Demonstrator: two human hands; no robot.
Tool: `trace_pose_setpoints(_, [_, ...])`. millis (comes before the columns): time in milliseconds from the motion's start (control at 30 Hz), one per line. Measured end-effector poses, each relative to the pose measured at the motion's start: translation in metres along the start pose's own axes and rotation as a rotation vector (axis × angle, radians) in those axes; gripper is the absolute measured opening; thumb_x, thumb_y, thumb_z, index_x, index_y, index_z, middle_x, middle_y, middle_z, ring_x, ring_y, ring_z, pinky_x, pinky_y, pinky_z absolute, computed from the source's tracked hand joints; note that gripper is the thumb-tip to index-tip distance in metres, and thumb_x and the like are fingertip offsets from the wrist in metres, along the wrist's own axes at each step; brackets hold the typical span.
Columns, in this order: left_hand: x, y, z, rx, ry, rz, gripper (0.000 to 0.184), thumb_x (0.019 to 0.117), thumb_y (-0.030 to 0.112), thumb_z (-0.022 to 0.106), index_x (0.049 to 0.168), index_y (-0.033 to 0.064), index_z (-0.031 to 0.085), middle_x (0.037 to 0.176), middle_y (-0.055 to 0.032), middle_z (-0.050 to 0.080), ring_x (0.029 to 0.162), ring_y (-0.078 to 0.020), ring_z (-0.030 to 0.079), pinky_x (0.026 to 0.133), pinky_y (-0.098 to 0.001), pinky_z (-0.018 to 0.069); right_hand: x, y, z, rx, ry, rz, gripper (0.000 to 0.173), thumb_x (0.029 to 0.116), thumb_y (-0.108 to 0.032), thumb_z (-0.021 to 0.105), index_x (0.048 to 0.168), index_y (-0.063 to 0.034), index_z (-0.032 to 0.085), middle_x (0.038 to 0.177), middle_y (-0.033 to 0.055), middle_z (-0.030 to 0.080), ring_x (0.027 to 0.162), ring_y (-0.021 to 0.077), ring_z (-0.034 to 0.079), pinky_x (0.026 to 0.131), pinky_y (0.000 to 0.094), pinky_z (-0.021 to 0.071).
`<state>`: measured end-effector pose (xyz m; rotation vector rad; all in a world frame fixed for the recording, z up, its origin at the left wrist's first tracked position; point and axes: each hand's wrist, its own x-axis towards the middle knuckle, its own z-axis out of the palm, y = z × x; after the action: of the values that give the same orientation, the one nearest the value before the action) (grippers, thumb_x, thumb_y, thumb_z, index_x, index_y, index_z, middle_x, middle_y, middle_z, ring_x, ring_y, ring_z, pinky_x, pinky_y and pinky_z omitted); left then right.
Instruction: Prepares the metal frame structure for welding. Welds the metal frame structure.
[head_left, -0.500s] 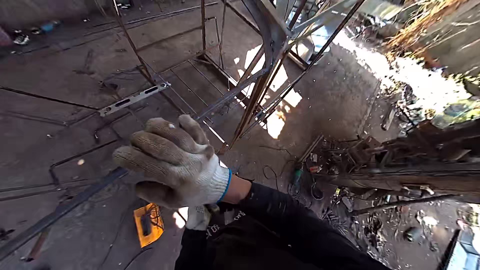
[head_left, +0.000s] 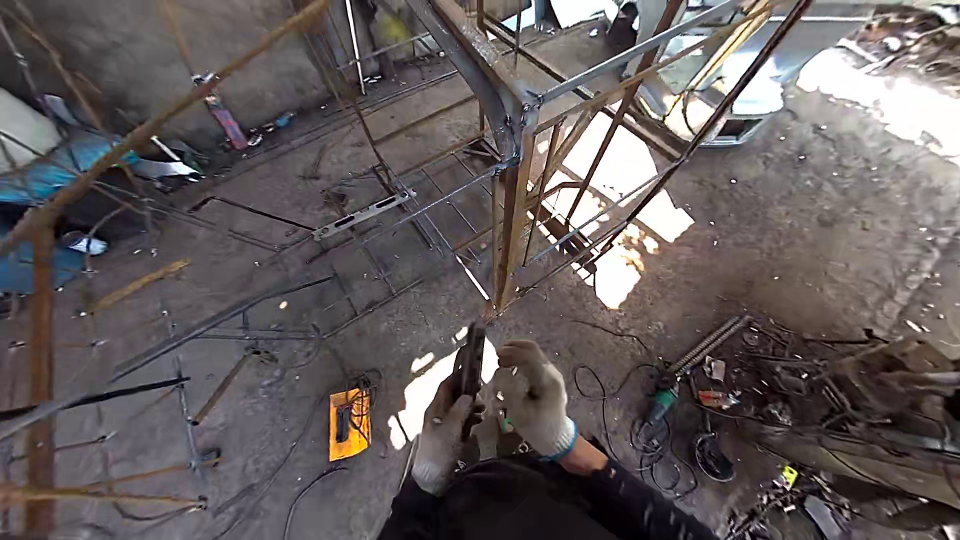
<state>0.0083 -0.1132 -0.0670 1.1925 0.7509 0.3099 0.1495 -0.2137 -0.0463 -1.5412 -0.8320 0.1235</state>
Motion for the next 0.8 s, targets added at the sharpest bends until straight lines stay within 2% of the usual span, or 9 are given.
trace_pose_setpoints(67, [0.001, 0.016, 0.036, 0.051, -0.074, 0.076, 0.055, 0.0977, 0.013, 0.056, 0.150, 0.0003, 0.045, 0.124, -0.0164, 0.069, 0.098, -0.0283, 0.072, 0.080, -0.0437, 0.0639, -0.010, 0.004, -0.025, -0.022, 0.033, 0.296, 0.043, 0.0951, -0.030, 0.065, 0.126, -0.0003, 0.065, 0.112, 0.0080, 0.072, 0.097, 0.0150, 0.071, 0.085, 0.0373, 0.0625])
trace_pose_setpoints(133, [0.002, 0.030, 0.069, 0.140, -0.198, 0.201, 0.058, 0.0976, 0.008, 0.056, 0.153, -0.0005, 0.041, 0.136, -0.0125, 0.064, 0.113, -0.0205, 0.068, 0.095, -0.0392, 0.0601, -0.006, -0.002, -0.044, 0.081, 0.024, 0.433, 0.060, 0.0973, -0.043, 0.062, 0.138, 0.0018, 0.057, 0.117, 0.0089, 0.071, 0.103, 0.0138, 0.070, 0.091, 0.0365, 0.0602])
trace_pose_setpoints(233, [0.004, 0.041, 0.106, 0.384, -0.375, 0.388, 0.061, 0.0988, 0.007, 0.060, 0.156, 0.0007, 0.039, 0.150, -0.0104, 0.055, 0.135, -0.0158, 0.055, 0.116, -0.0390, 0.0472, 0.009, -0.015, -0.065, 0.270, 0.143, 0.403, 0.051, 0.0972, -0.038, 0.066, 0.125, 0.0036, 0.059, 0.100, 0.0085, 0.072, 0.089, 0.0151, 0.071, 0.081, 0.0359, 0.0628])
trace_pose_setpoints(333, [-0.002, 0.072, 0.120, 0.779, -0.410, 0.548, 0.052, 0.0993, 0.020, 0.061, 0.149, 0.0053, 0.053, 0.142, -0.0086, 0.063, 0.131, -0.0158, 0.059, 0.111, -0.0414, 0.0499, 0.015, -0.014, -0.089, 0.350, 0.192, 0.380, 0.047, 0.0984, -0.033, 0.064, 0.126, 0.0047, 0.057, 0.099, 0.0096, 0.071, 0.086, 0.0176, 0.071, 0.077, 0.0367, 0.0631])
trace_pose_setpoints(367, [-0.004, 0.088, 0.117, 0.865, -0.383, 0.632, 0.044, 0.0974, 0.022, 0.063, 0.139, 0.0072, 0.062, 0.133, -0.0078, 0.067, 0.124, -0.0166, 0.063, 0.106, -0.0420, 0.0531, 0.015, -0.010, -0.097, 0.340, 0.166, 0.381, 0.046, 0.1005, -0.031, 0.061, 0.128, 0.0049, 0.056, 0.100, 0.0105, 0.072, 0.084, 0.0186, 0.071, 0.074, 0.0364, 0.0631])
trace_pose_setpoints(433, [-0.010, 0.122, 0.096, 0.882, -0.268, 0.724, 0.039, 0.0964, 0.023, 0.068, 0.134, 0.0115, 0.067, 0.131, -0.0037, 0.069, 0.120, -0.0146, 0.066, 0.103, -0.0411, 0.0576, 0.010, 0.005, -0.111, 0.304, 0.086, 0.423, 0.044, 0.1016, -0.028, 0.059, 0.130, 0.0050, 0.054, 0.103, 0.0131, 0.072, 0.082, 0.0224, 0.072, 0.070, 0.0379, 0.0631])
trace_pose_setpoints(567, [-0.016, 0.203, 0.017, 1.074, 0.159, 0.847, 0.046, 0.0993, 0.025, 0.066, 0.142, 0.0085, 0.059, 0.140, -0.0096, 0.063, 0.126, -0.0209, 0.063, 0.106, -0.0451, 0.0553, -0.011, 0.035, -0.118, 0.144, 0.022, 0.624, 0.050, 0.0969, -0.033, 0.065, 0.133, 0.0008, 0.056, 0.088, 0.0099, 0.070, 0.066, 0.0210, 0.068, 0.060, 0.0385, 0.0609])
trace_pose_setpoints(700, [-0.003, 0.252, -0.056, 1.416, 0.616, 0.714, 0.050, 0.1029, 0.042, 0.056, 0.143, 0.0124, 0.058, 0.137, -0.0204, 0.063, 0.127, -0.0396, 0.060, 0.103, -0.0642, 0.0460, -0.030, 0.041, -0.108, 0.138, -0.006, 0.605, 0.064, 0.0983, -0.035, 0.063, 0.149, -0.0013, 0.044, 0.092, 0.0090, 0.070, 0.065, 0.0189, 0.067, 0.057, 0.0368, 0.0599])
trace_pose_setpoints(800, [0.006, 0.256, -0.080, 1.438, 0.635, 0.562, 0.049, 0.1037, 0.048, 0.052, 0.138, 0.0147, 0.062, 0.132, -0.0184, 0.066, 0.124, -0.0394, 0.062, 0.102, -0.0686, 0.0458, -0.029, 0.034, -0.100, 0.229, -0.013, 0.537, 0.064, 0.1000, -0.030, 0.059, 0.153, 0.0012, 0.039, 0.097, 0.0101, 0.072, 0.067, 0.0195, 0.068, 0.059, 0.0356, 0.0611])
